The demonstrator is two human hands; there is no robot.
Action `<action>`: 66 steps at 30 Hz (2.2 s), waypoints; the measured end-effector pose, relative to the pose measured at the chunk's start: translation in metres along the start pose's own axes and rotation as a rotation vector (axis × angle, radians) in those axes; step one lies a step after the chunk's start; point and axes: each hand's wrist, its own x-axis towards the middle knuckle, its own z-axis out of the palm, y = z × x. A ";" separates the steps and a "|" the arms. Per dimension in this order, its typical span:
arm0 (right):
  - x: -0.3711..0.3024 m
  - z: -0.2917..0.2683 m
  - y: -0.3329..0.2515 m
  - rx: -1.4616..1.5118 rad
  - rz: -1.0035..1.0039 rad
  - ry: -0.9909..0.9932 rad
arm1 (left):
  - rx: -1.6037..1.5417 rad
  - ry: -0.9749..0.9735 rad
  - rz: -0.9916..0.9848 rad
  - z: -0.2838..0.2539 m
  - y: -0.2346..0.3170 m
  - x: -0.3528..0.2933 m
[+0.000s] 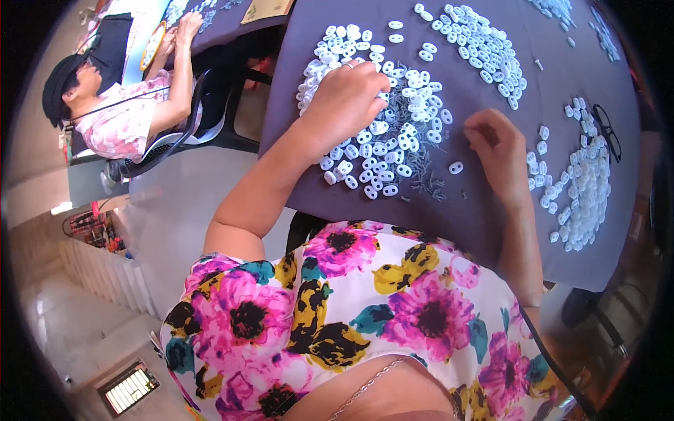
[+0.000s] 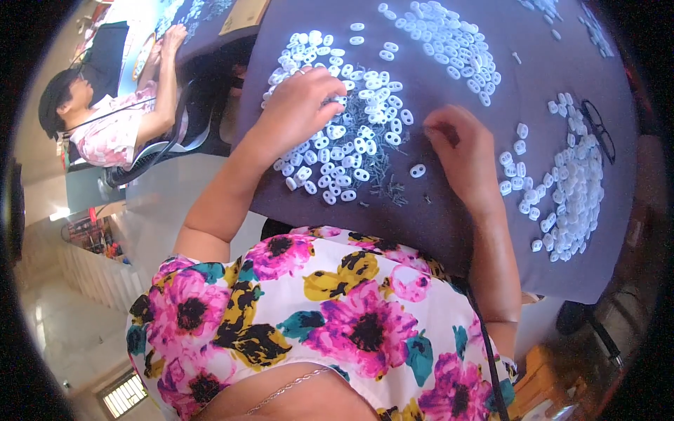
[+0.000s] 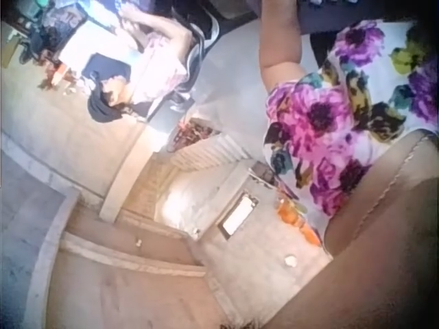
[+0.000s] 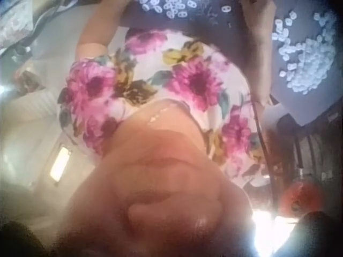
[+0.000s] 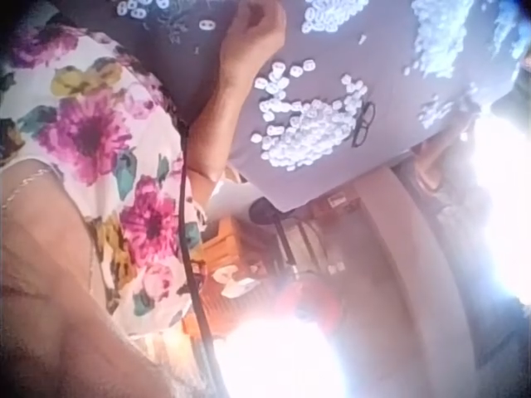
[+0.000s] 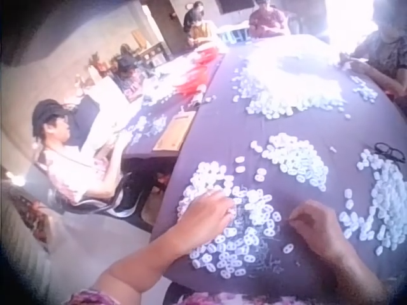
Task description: The person assembles plastic cord locks by hand, repeatedly picking up plastic casings and inner components from piles on the table and fitting them together.
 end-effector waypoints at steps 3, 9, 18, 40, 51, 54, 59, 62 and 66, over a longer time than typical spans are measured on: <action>0.000 0.000 -0.001 -0.025 -0.037 -0.018 | -0.018 -0.031 -0.010 -0.001 0.002 0.002; -0.003 -0.002 -0.004 -0.061 -0.077 -0.026 | -0.108 0.032 -0.094 -0.001 -0.001 0.002; -0.005 -0.006 -0.004 0.224 0.111 -0.086 | -0.986 -0.039 -0.333 -0.001 0.014 0.004; -0.008 0.002 -0.005 0.692 -0.026 -0.100 | -1.256 -0.062 -0.324 0.014 0.077 0.021; -0.008 0.001 -0.008 0.656 -0.044 -0.075 | -1.228 -0.046 -0.300 0.014 0.077 0.023; -0.007 0.002 -0.007 0.656 -0.041 -0.070 | -1.223 -0.050 -0.301 0.015 0.077 0.024; -0.009 0.004 -0.011 0.598 -0.045 -0.049 | -1.222 -0.036 -0.297 0.020 0.076 0.022; -0.009 0.004 -0.011 0.549 -0.064 -0.038 | -1.247 -0.021 -0.296 0.024 0.078 0.022; -0.008 0.003 -0.009 0.352 -0.012 -0.022 | -1.262 -0.047 -0.369 0.034 0.078 0.023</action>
